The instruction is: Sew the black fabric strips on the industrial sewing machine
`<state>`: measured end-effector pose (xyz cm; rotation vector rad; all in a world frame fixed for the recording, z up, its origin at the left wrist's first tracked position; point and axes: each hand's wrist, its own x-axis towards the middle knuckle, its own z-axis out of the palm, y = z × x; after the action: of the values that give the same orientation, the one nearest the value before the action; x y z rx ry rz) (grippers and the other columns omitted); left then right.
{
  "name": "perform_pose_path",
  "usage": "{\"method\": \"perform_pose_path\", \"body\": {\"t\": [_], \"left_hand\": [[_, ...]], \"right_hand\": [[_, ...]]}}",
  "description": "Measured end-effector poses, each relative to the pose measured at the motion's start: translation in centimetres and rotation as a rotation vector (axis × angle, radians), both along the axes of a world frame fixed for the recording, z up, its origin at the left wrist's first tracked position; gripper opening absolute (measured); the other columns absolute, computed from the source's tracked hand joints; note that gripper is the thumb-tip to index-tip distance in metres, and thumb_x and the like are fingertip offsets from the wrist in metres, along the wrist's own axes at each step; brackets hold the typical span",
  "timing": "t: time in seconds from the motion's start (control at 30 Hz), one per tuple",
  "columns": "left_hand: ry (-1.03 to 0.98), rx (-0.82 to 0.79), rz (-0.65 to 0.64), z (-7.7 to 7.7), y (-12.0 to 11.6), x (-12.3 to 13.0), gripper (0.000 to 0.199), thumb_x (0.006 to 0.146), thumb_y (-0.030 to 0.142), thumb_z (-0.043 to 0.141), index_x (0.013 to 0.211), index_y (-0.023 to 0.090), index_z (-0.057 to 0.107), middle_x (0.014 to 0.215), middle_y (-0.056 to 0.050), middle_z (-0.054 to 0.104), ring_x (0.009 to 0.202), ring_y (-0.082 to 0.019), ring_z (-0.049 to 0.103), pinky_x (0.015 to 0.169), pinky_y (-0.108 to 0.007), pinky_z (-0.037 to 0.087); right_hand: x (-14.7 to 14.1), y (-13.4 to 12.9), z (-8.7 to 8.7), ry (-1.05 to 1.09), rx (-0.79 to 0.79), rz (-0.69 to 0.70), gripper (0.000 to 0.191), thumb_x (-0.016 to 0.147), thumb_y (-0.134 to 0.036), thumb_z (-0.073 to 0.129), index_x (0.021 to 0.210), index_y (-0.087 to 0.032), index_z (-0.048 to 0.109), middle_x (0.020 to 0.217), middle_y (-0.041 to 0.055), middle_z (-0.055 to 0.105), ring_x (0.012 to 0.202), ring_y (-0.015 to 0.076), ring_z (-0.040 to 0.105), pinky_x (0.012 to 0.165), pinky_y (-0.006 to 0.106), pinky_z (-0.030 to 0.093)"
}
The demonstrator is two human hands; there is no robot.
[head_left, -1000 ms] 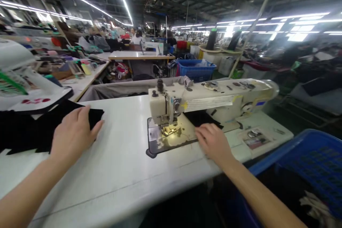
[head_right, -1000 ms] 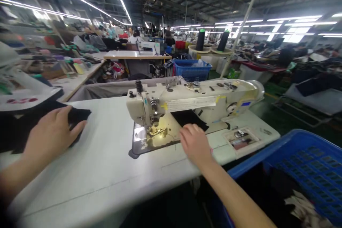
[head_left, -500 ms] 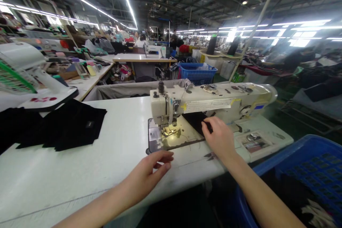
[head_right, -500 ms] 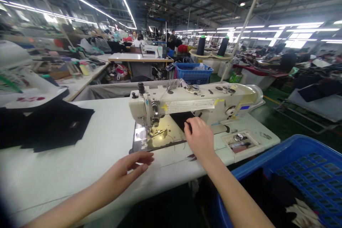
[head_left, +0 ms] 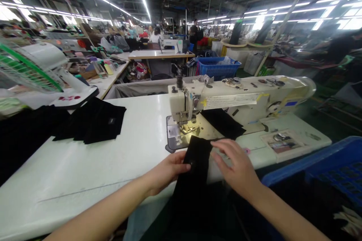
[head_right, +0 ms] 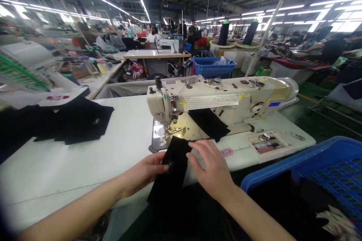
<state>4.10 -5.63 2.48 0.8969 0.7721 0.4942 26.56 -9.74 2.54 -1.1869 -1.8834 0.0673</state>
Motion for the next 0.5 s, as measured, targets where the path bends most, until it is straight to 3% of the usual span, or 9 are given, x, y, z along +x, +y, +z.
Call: {"method": "perform_pose_path", "body": {"t": [0.1,0.2,0.27,0.37,0.43,0.5], "left_hand": [[0.119,0.105,-0.194,0.7,-0.2,-1.1,0.03,0.077,0.028,0.076,0.105,0.019,0.07,0.101,-0.004,0.071,0.097,-0.022,0.065,0.09,-0.032,0.047],[0.197,0.206,-0.331,0.8,0.0,-2.0,0.026,0.08,0.034,0.072,0.102,0.019,0.07,0.096,-0.002,0.072,0.087,-0.02,0.065,0.081,-0.03,0.049],[0.259,0.222,-0.384,0.7,0.6,-3.1,0.027,0.08,0.038,0.073,0.1,0.019,0.07,0.09,-0.001,0.072,0.08,-0.019,0.065,0.074,-0.028,0.049],[0.347,0.23,-0.324,1.0,1.9,-5.4,0.029,0.077,0.042,0.076,0.094,0.018,0.073,0.086,-0.003,0.073,0.079,-0.02,0.066,0.076,-0.03,0.05],[0.378,0.235,-0.19,1.4,2.9,-7.0,0.032,0.077,0.046,0.075,0.091,0.017,0.073,0.088,-0.004,0.074,0.081,-0.02,0.067,0.08,-0.032,0.05],[0.406,0.247,-0.049,1.7,3.8,-8.2,0.035,0.076,0.05,0.074,0.088,0.017,0.072,0.087,-0.006,0.074,0.079,-0.02,0.068,0.078,-0.032,0.051]], "right_hand": [[-0.7,1.8,0.2,0.113,-0.261,-0.01,0.04,0.09,-0.04,0.066,0.125,-0.02,0.061,0.124,0.0124,0.063,0.111,0.0267,0.061,0.091,0.043,0.053],[-1.9,3.1,0.5,0.197,-0.653,0.148,0.025,0.086,-0.038,0.068,0.102,-0.02,0.072,0.097,0.0052,0.073,0.087,0.0214,0.068,0.079,0.035,0.055],[-2.2,3.7,0.6,0.287,-0.779,0.178,0.018,0.085,-0.036,0.066,0.086,-0.02,0.074,0.083,0.0023,0.074,0.079,0.0198,0.069,0.077,0.032,0.054],[-1.5,4.3,0.2,0.426,-0.753,0.083,0.022,0.083,-0.039,0.067,0.084,-0.02,0.076,0.088,0.0034,0.076,0.087,0.0219,0.07,0.083,0.034,0.053],[-0.8,4.5,-0.3,0.449,-0.767,0.08,0.025,0.082,-0.042,0.068,0.089,-0.021,0.077,0.093,0.0042,0.077,0.09,0.023,0.07,0.086,0.036,0.053],[-0.5,4.5,-0.9,0.448,-0.843,0.128,0.026,0.082,-0.042,0.067,0.092,-0.021,0.077,0.091,0.0038,0.077,0.082,0.0217,0.07,0.079,0.035,0.055]]}}
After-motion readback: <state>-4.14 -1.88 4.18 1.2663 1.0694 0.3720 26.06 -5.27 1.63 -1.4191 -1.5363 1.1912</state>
